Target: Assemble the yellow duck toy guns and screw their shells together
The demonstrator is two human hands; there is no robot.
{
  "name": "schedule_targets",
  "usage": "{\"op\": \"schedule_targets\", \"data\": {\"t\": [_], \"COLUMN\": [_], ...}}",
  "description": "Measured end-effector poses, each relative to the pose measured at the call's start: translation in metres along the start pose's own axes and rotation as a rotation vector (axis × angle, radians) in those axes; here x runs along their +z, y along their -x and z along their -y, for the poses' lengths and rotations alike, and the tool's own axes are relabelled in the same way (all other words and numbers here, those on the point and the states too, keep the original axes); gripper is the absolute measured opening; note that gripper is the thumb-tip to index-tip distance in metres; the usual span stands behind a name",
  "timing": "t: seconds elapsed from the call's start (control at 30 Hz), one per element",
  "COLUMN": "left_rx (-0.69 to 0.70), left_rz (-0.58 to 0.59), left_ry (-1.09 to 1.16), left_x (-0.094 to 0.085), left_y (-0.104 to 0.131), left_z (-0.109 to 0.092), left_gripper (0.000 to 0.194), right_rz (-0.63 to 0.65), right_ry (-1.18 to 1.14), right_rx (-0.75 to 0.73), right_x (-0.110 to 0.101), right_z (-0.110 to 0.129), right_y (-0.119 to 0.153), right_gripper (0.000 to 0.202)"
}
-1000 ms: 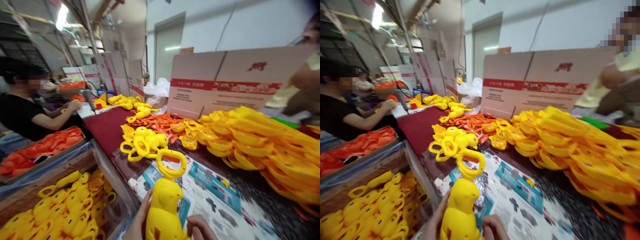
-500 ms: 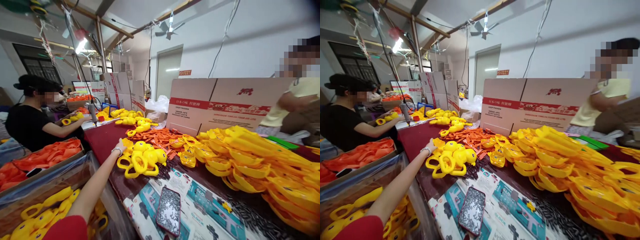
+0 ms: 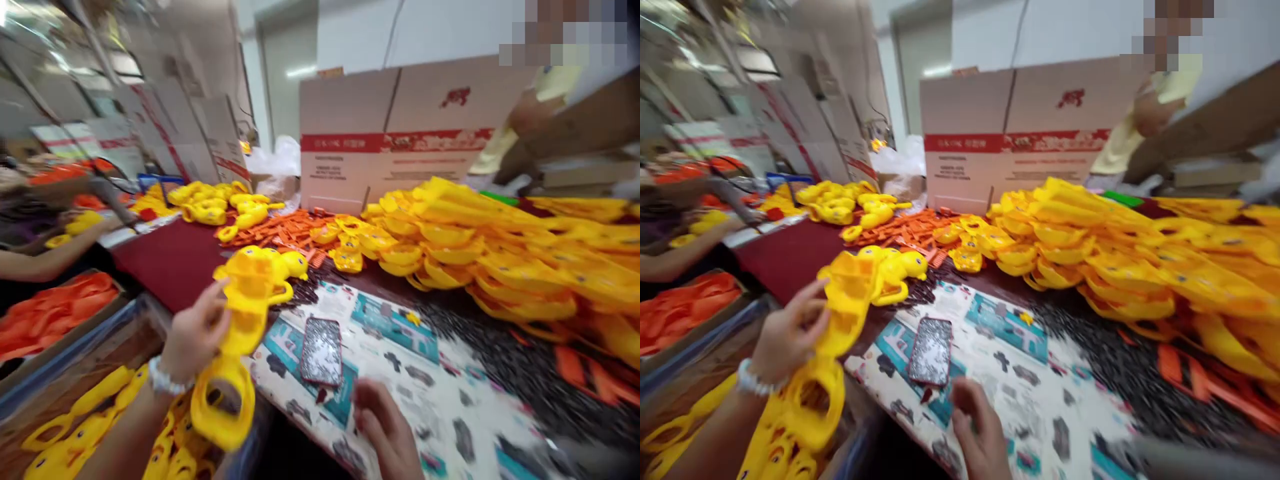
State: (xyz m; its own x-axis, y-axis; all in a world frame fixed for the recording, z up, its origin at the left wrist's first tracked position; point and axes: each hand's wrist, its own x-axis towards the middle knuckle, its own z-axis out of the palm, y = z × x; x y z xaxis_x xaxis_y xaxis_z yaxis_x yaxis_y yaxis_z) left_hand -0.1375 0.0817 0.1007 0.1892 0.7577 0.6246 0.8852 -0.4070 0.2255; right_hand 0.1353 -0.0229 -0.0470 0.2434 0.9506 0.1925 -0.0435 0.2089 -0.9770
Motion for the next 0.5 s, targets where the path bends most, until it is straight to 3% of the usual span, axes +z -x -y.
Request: {"op": "schedule_targets", "data": {"t": [0.07, 0.1, 0.17, 0.23, 0.3, 0.37, 0.43, 0.5], "left_rx": [0.322, 0.406, 0.466, 0.411, 0.366, 0.437, 0.556, 0.591], "left_rz": [0.015, 0.008, 0.097, 0.167, 0.181, 0.227, 0.358, 0.505], "left_ry": [0.146, 0.217, 0.368, 0.410, 0.414, 0.466, 0.513, 0.501], "left_x": [0.029, 0.044, 0.073, 0.094, 0.107, 0.113, 0.118, 0.122], "left_y": [0.038, 0.054, 0.079, 0.092, 0.100, 0.108, 0.116, 0.124], "left_z": [-0.044, -0.065, -0.101, -0.127, -0.144, -0.155, -0.163, -0.169], "left_gripper": [0.032, 0.031, 0.031, 0.032, 0.033, 0.033, 0.048, 0.068], "right_rz": [0.110, 0.123, 0.074, -0.021, -0.058, -0.033, 0.037, 0.118], "right_ry": [-0.181, -0.170, 0.056, 0.363, 0.545, 0.609, 0.685, 0.776], "right_rx": [-0.025, -0.023, -0.013, 0.008, 0.011, 0.015, -0.002, -0.043], "right_x": [-0.012, -0.019, -0.033, -0.047, -0.059, -0.068, -0.072, -0.070], "right_z": [0.014, 0.020, 0.027, 0.029, 0.029, 0.031, 0.041, 0.055], "right_y": [-0.006, -0.009, -0.015, -0.019, -0.022, -0.027, -0.040, -0.066], "right_gripper": [0.062, 0.067, 0.062, 0.045, 0.038, 0.037, 0.037, 0.035]}}
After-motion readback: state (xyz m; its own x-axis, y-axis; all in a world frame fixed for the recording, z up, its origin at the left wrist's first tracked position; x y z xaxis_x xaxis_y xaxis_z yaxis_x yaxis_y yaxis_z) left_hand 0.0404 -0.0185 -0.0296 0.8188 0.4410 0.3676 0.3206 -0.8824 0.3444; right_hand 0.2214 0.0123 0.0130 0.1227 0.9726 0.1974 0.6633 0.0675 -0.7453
